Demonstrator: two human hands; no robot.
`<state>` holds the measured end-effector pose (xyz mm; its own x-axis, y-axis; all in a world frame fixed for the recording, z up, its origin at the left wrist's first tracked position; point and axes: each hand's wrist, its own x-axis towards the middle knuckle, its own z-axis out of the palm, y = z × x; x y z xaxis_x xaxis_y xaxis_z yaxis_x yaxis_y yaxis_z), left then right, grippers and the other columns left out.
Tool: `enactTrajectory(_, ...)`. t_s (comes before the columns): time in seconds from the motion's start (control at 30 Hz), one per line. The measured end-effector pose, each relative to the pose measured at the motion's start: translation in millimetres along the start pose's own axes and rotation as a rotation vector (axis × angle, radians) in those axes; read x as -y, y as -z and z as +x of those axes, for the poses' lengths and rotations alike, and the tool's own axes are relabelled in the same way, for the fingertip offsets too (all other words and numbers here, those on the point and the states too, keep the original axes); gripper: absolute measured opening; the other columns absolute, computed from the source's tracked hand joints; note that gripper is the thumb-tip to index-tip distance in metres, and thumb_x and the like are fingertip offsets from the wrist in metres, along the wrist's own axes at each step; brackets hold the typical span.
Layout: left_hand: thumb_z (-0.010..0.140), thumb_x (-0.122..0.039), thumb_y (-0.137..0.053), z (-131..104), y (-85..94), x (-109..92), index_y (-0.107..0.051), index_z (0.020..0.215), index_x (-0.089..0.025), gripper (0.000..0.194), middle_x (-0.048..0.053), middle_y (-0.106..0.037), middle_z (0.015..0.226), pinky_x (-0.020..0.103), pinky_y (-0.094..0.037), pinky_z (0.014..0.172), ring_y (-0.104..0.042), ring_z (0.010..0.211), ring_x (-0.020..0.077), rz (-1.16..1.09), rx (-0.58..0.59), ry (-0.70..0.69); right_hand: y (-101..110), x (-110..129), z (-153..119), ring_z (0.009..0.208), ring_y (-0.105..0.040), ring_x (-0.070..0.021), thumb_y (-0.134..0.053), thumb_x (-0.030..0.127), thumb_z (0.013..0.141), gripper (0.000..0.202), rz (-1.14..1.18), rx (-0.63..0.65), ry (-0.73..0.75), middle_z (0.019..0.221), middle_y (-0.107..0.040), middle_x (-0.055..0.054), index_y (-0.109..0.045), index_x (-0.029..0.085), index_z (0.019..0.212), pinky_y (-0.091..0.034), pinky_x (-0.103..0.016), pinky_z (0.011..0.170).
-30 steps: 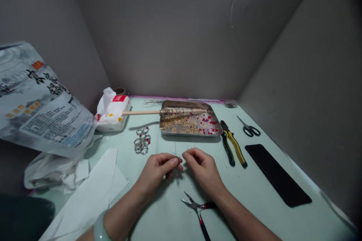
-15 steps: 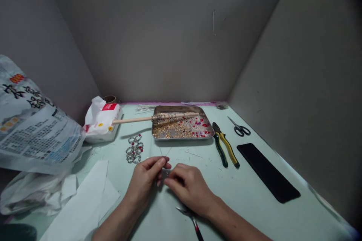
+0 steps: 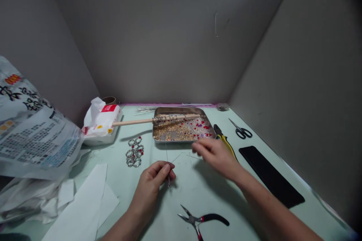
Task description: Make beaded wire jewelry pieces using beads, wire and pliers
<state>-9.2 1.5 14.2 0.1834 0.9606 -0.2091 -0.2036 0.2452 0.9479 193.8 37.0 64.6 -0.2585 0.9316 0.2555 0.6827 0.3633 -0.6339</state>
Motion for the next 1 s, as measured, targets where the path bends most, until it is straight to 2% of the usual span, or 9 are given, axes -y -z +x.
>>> enactTrajectory(0.07,0.085,-0.038,-0.056,-0.2,-2.9,1.3,-0.057,0.082,-0.015,0.023,0.003,-0.061,0.07,0.024,-0.042,0.064,-0.055,0.065,0.012,-0.054,0.031,0.019,13.7,-12.5,24.4,0.061,-0.054,-0.0144,-0.043,0.028,0.092,0.031,-0.098,-0.032,-0.041,0.065,-0.062,-0.002,-0.063,0.02,0.07,-0.035,-0.026,0.059)
enactTrajectory(0.13,0.087,-0.04,-0.052,-0.1,-5.1,2.6,-0.052,0.082,-0.017,0.023,0.0,-0.058,0.067,0.022,-0.038,0.051,-0.05,0.051,0.009,-0.105,0.039,0.042,15.7,-26.4,49.6,0.073,-0.058,-0.0166,-0.044,0.022,0.09,0.025,-0.251,0.039,-0.093,0.079,-0.068,-0.004,-0.066,0.021,0.079,-0.036,-0.027,0.065)
enactTrajectory(0.27,0.086,-0.043,-0.051,1.7,-5.0,3.5,-0.045,0.081,-0.02,0.024,-0.008,-0.04,0.052,0.018,-0.013,0.038,-0.021,0.039,0.0039,-0.123,0.009,0.098,-5.5,-49.7,91.6,0.078,-0.061,-0.0203,-0.051,0.015,0.082,0.018,-0.324,0.096,-0.177,0.084,-0.07,-0.009,-0.069,0.016,0.082,-0.038,-0.027,0.067)
enactTrajectory(0.37,0.085,-0.045,-0.051,3.3,-3.2,3.5,-0.044,0.08,-0.02,0.026,-0.009,-0.031,0.05,0.018,-0.011,0.039,-0.018,0.042,0.0048,-0.112,-0.007,0.126,-22.4,-58.1,109.5,0.073,-0.062,-0.0198,-0.058,0.014,0.075,0.012,-0.341,0.144,-0.223,0.079,-0.071,-0.011,-0.069,0.014,0.079,-0.038,-0.026,0.063)
enactTrajectory(0.5,0.086,-0.047,-0.049,5.1,-2.3,5.5,-0.043,0.079,-0.02,0.028,-0.01,-0.027,0.049,0.02,-0.011,0.039,-0.017,0.042,0.0055,-0.086,0.011,0.143,-20.3,-61.5,117.9,0.064,-0.061,-0.0146,-0.052,0.019,0.081,0.02,-0.3,0.194,-0.185,0.076,-0.071,-0.004,-0.068,0.017,0.093,-0.04,-0.023,0.058)
enactTrajectory(0.6,0.084,-0.049,-0.05,6.1,-2.5,7.7,-0.044,0.079,-0.02,0.031,-0.009,-0.028,0.049,0.021,-0.011,0.04,-0.018,0.044,0.0057,-0.055,0.026,0.142,-12.2,-58.7,119.2,0.069,-0.061,-0.0145,-0.042,0.018,0.087,0.028,-0.309,0.161,-0.129,0.087,-0.071,-0.006,-0.066,0.016,0.101,-0.041,-0.024,0.063)
enactTrajectory(0.73,0.081,-0.053,-0.054,7.0,-2.7,9.1,-0.045,0.077,-0.02,0.035,-0.009,-0.028,0.048,0.021,-0.012,0.041,-0.02,0.043,0.0055,-0.031,0.016,0.154,-24.6,-45.5,121.6,0.084,-0.061,-0.0144,-0.049,0.018,0.086,0.023,-0.313,0.254,0.052,0.098,-0.071,-0.003,-0.07,0.022,0.094,-0.04,-0.023,0.07)
enactTrajectory(0.87,0.076,-0.058,-0.057,8.2,-2.7,9.0,-0.045,0.076,-0.02,0.04,-0.01,-0.028,0.047,0.021,-0.011,0.04,-0.019,0.042,0.005,-0.056,0.02,0.188,-46.2,-36.5,126.7,0.077,-0.058,-0.0172,-0.052,0.018,0.083,0.022,-0.396,0.32,0.15,0.092,-0.071,-0.005,-0.071,0.023,0.091,-0.036,-0.027,0.063)
enactTrajectory(1.0,0.077,-0.058,-0.055,9.0,-2.3,9.8,-0.046,0.077,-0.019,0.04,-0.01,-0.031,0.045,0.022,-0.01,0.04,-0.019,0.04,0.0049,-0.056,0.029,0.187,-50.0,-39.0,130.8,0.072,-0.055,-0.0187,-0.051,0.019,0.083,0.021,-0.499,0.307,0.169,0.083,-0.068,-0.009,-0.071,0.02,0.08,-0.03,-0.029,0.058)
